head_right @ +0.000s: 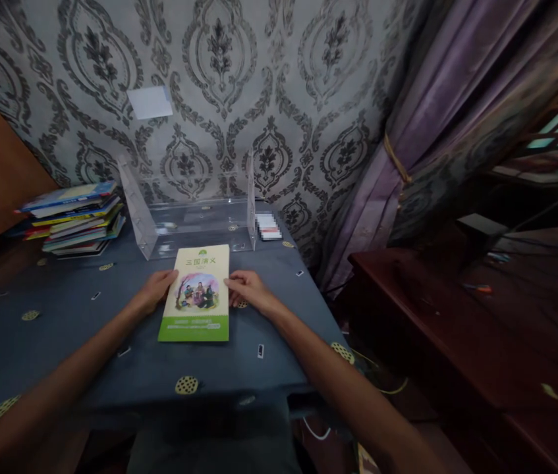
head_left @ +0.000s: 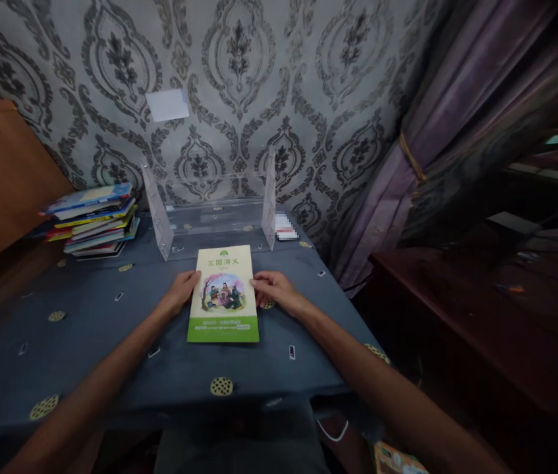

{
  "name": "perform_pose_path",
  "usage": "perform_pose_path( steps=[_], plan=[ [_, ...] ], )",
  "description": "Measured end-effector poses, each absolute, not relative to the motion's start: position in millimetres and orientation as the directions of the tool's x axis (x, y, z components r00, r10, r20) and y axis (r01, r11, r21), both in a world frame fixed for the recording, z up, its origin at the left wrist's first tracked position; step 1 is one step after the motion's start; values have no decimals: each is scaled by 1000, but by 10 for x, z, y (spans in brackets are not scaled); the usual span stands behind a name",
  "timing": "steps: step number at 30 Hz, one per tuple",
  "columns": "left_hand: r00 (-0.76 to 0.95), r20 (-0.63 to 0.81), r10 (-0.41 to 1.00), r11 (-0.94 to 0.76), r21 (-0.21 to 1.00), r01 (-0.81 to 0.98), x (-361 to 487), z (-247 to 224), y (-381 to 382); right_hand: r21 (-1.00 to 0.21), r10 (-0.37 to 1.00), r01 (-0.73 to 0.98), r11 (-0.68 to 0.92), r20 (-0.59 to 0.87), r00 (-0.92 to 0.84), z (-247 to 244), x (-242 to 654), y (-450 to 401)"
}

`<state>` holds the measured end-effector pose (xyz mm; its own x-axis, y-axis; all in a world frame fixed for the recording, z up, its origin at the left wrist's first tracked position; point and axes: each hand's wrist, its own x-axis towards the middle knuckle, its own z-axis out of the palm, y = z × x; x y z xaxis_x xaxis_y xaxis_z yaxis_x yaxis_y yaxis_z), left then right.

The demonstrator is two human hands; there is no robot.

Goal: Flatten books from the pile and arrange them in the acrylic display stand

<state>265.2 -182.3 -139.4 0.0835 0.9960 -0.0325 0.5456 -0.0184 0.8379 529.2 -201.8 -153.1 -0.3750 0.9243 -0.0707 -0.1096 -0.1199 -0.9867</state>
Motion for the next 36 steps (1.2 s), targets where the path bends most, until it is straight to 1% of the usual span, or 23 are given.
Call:
perform_pose_path(
  steps=[3, 5, 7, 9, 11, 12, 13, 15, 16, 18, 21, 24, 27, 30, 33, 36],
  plan=[
    [120, 51, 991, -118, 743, 659, 2519, -1356, -1819, -998, 957, 8, -67, -67, -282, -1655, 5276, -1948],
    [141, 106, 984, -175, 690, 702, 2480, -1343, -1814, -998, 972, 66, -10, -25, -236, -1714, 5282, -1928],
    [178, 171, 969, -246, 636, 731, 2483, -1384, -1789, -981, 982, 176, 83, 51, -182, -1739, 5309, -1936],
    [251, 273, 929, -364, 534, 763, 2502, -1477, -1741, -905, 978, 374, 204, 170, -122, -1725, 5336, -1965],
    [323, 355, 877, -459, 426, 780, 2512, -1593, -1679, -764, 947, 566, 311, 301, -114, -1677, 5327, -1996],
    [342, 374, 862, -482, 396, 782, 2510, -1649, -1650, -682, 920, 631, 370, 362, -149, -1643, 5298, -2007],
    [343, 380, 859, -486, 393, 781, 2504, -1700, -1625, -602, 886, 665, 441, 410, -215, -1607, 5249, -2011],
    [338, 388, 857, -488, 404, 774, 2480, -1779, -1594, -466, 794, 651, 599, 455, -404, -1535, 5091, -1990],
    [339, 401, 851, -496, 402, 770, 2465, -1807, -1586, -413, 740, 618, 669, 443, -506, -1505, 4987, -1965],
    [345, 429, 835, -517, 394, 760, 2437, -1843, -1582, -348, 667, 569, 745, 377, -643, -1467, 4753, -1891],
    [356, 454, 816, -543, 392, 743, 2404, -1859, -1583, -291, 645, 579, 762, 251, -722, -1471, 4439, -1761],
    [347, 450, 823, -536, 410, 738, 2389, -1852, -1583, -279, 649, 592, 756, 208, -731, -1519, 4307, -1658],
    [333, 433, 838, -512, 411, 754, 2387, -1832, -1586, -302, 669, 602, 740, 226, -708, -1587, 4398, -1578],
    [338, 408, 848, -498, 399, 770, 2389, -1813, -1591, -338, 720, 638, 692, 245, -650, -1676, 4653, -1489],
    [341, 401, 850, -496, 388, 777, 2384, -1816, -1592, -413, 785, 669, 617, 269, -558, -1779, 4971, -1393],
    [354, 417, 837, -509, 361, 781, 2370, -1835, -1589, -517, 817, 633, 576, 328, -475, -1860, 5234, -1317]
  ],
)
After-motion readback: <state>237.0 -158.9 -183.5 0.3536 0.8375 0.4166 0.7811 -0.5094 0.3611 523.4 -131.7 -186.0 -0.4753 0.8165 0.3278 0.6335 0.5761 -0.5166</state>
